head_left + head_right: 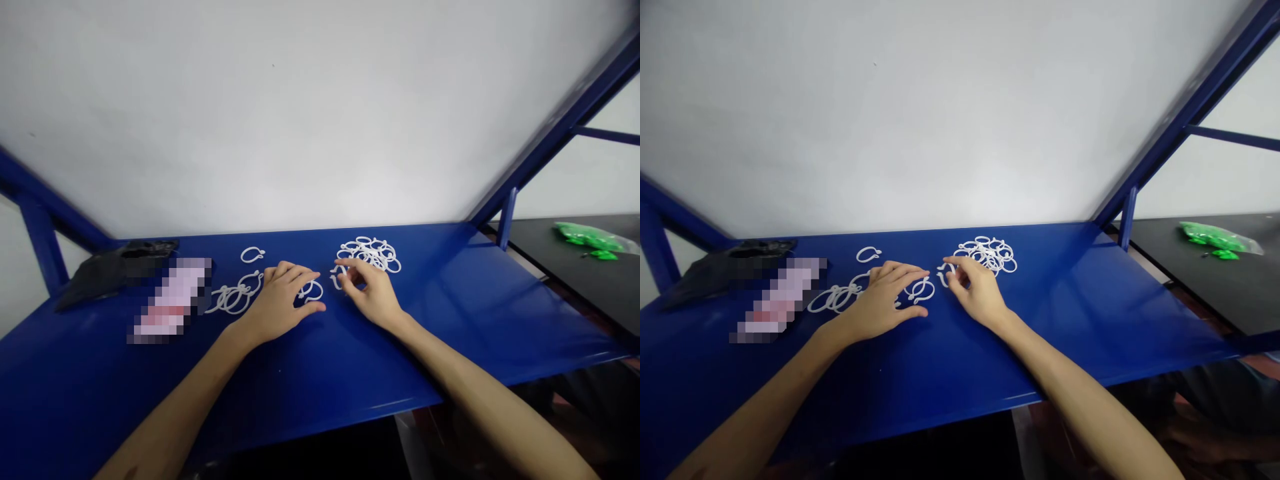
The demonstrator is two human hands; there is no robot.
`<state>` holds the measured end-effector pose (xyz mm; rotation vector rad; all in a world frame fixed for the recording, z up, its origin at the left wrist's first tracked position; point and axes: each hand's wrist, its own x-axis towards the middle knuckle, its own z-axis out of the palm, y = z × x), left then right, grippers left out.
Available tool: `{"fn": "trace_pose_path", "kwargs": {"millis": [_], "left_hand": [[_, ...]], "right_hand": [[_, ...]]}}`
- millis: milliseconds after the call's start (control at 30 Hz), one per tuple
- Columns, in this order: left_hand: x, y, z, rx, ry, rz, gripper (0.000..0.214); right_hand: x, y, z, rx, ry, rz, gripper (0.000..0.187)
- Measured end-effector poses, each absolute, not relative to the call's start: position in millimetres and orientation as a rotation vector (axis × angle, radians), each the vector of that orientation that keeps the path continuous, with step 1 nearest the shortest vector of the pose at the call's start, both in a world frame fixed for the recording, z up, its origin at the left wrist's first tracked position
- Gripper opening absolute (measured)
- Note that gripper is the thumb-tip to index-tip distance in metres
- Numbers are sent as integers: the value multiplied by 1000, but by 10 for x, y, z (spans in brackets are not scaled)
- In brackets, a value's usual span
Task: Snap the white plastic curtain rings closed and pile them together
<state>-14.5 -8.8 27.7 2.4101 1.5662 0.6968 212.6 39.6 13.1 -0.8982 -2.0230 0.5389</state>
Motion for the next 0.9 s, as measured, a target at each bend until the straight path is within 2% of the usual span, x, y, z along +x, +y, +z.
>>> {"fn": "trace_pose_path", "kwargs": {"millis": [100, 233, 400, 567, 733, 900], "left_hand": [[-18, -107, 287, 2277, 1619, 812, 19], [50, -103, 245, 2073, 1705, 984, 7], [9, -81, 239, 1736, 1649, 1203, 18], [6, -69, 209, 1465, 1445, 1334, 23], [46, -118, 188, 1360, 1427, 1369, 22], [53, -184, 193, 1449, 1464, 1338, 23]], "right_hand": [[2056, 331, 123, -874, -1976, 725, 27], [1993, 268, 120, -863, -1849, 958, 29], [1944, 222, 73, -815, -1733, 1202, 32], [1930, 209, 24, -782, -1694, 1278, 21], [1940, 183, 64, -764, -1731, 1256, 19], [1971, 129, 133, -754, -1863, 1053, 18]]}}
